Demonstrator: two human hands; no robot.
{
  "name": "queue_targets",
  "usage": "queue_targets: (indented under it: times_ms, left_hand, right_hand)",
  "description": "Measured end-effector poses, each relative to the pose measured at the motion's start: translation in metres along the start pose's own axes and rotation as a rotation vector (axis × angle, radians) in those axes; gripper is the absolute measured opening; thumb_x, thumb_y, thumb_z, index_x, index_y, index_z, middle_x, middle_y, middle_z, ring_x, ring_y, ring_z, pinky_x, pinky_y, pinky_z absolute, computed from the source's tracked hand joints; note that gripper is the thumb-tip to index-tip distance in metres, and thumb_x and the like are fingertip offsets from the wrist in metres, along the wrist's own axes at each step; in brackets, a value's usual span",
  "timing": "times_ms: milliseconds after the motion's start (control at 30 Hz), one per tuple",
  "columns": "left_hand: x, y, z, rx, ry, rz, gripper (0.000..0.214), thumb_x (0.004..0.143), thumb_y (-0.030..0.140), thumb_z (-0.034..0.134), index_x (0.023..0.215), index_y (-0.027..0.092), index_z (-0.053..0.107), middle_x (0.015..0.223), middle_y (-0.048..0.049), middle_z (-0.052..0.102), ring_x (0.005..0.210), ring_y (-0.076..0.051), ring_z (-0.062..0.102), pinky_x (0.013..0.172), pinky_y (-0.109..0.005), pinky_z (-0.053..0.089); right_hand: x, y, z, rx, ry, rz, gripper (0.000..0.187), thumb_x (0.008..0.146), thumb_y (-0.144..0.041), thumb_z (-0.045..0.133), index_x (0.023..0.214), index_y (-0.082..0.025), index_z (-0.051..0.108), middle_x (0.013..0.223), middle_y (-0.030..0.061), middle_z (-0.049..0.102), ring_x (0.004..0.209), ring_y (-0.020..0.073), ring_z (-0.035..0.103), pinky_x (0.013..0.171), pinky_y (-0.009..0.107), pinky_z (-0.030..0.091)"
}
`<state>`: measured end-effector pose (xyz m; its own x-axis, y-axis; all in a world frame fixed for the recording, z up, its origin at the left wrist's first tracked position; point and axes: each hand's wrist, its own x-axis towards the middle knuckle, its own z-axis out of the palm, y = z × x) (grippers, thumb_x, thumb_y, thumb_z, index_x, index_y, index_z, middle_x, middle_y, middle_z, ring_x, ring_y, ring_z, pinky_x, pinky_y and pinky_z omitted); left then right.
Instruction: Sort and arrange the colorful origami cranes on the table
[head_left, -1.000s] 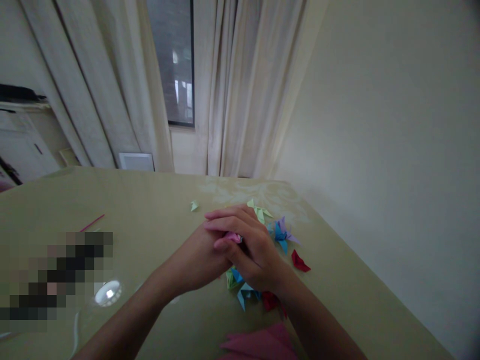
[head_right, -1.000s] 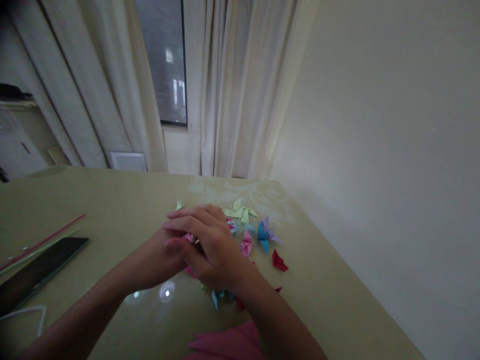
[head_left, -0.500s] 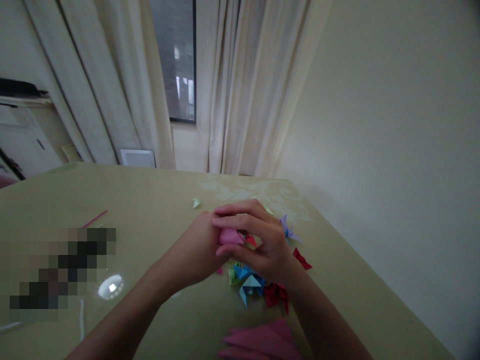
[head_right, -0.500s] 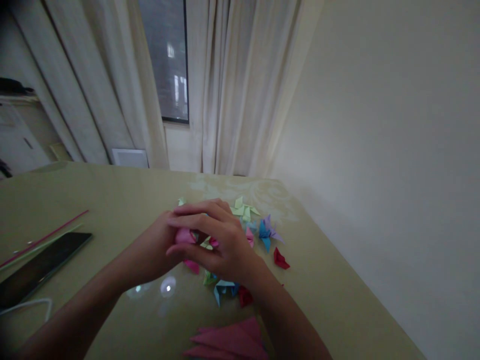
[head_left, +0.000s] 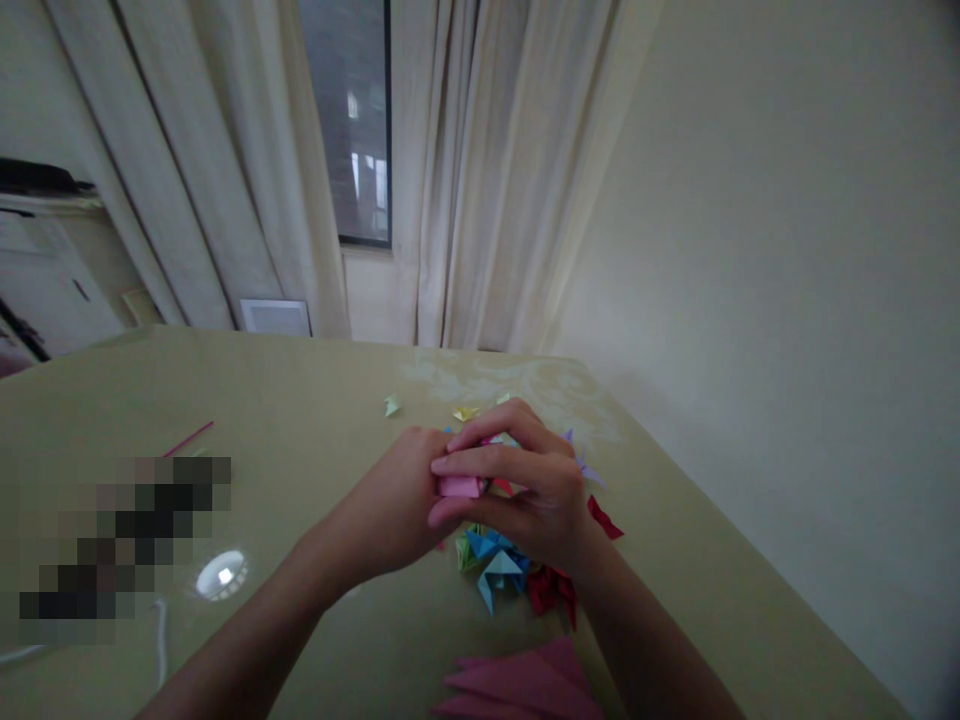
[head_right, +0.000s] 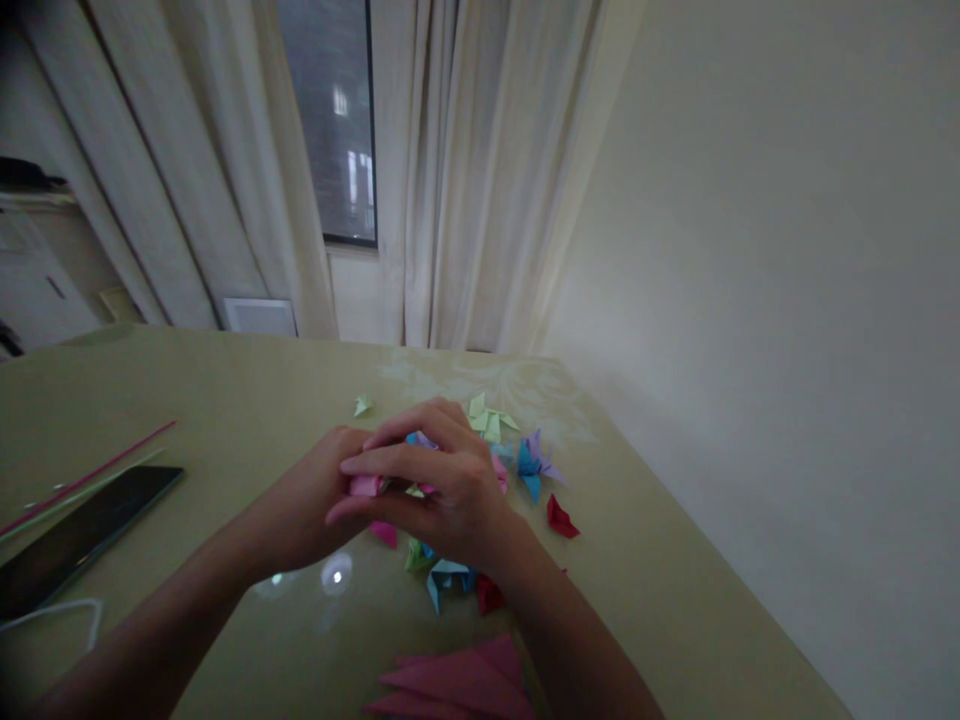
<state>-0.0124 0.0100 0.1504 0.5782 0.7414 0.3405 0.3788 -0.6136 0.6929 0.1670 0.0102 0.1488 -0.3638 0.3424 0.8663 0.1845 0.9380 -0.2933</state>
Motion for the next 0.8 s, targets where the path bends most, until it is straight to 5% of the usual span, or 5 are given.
queue_targets:
  times_ms: [133,233,433,600,800]
  left_hand:
    - [0.0,0.0031,-0.0022,0.093,0.036,0.02,0.015,0.084,0.026,0.062,0.071,0.018,0.065,0.072,-0.0017,0.072,0.066,-0.016,0.063,0.06,-0.024,0.045]
    - [0.0005,0.0056,-0.0039,0.26,0.115,-0.088,0.014,0.081,0.025,0.063,0.068,0.021,0.061,0.066,-0.0013,0.069,0.062,-0.019,0.064,0.059,-0.027,0.041]
    - [-0.0014,0.0067,-0.0023,0.669,0.311,-0.233,0.003,0.085,0.027,0.061,0.084,0.024,0.062,0.065,-0.002,0.067,0.06,-0.024,0.065,0.058,-0.03,0.029]
    - [-0.0027,0.0076,-0.0004,0.786,0.394,-0.237,0.025,0.099,0.045,0.053,0.084,0.025,0.057,0.061,-0.0026,0.064,0.056,-0.023,0.064,0.056,-0.03,0.023]
    - [0.0006,0.0038,-0.0009,0.716,0.367,-0.242,0.024,0.1,0.048,0.058,0.096,0.024,0.055,0.071,-0.0037,0.07,0.065,-0.028,0.07,0.056,-0.031,0.028]
  right_hand:
    - [0.0018,-0.004,-0.0013,-0.008,0.001,0.023,0.027,0.089,-0.035,0.089,0.113,-0.027,0.081,0.11,0.0043,0.076,0.1,0.0216,0.071,0.089,0.038,0.058]
    - [0.0025,-0.0068,-0.0037,-0.011,0.023,0.066,0.038,0.088,-0.039,0.089,0.123,-0.029,0.078,0.117,0.0058,0.074,0.106,0.0243,0.071,0.092,0.04,0.06]
    - [-0.0001,-0.0046,-0.0043,-0.079,0.135,0.115,0.024,0.091,-0.027,0.085,0.114,-0.028,0.078,0.106,0.0055,0.071,0.101,0.0246,0.069,0.089,0.041,0.06]
    - [0.0,-0.003,-0.0019,-0.085,0.15,0.097,0.011,0.092,-0.021,0.081,0.101,-0.024,0.076,0.092,0.0027,0.074,0.09,0.0213,0.069,0.082,0.037,0.058]
    - [-0.002,-0.0015,-0.0031,-0.083,0.11,0.2,0.002,0.098,-0.024,0.079,0.099,-0.024,0.078,0.088,0.0,0.08,0.078,0.0167,0.073,0.076,0.031,0.058]
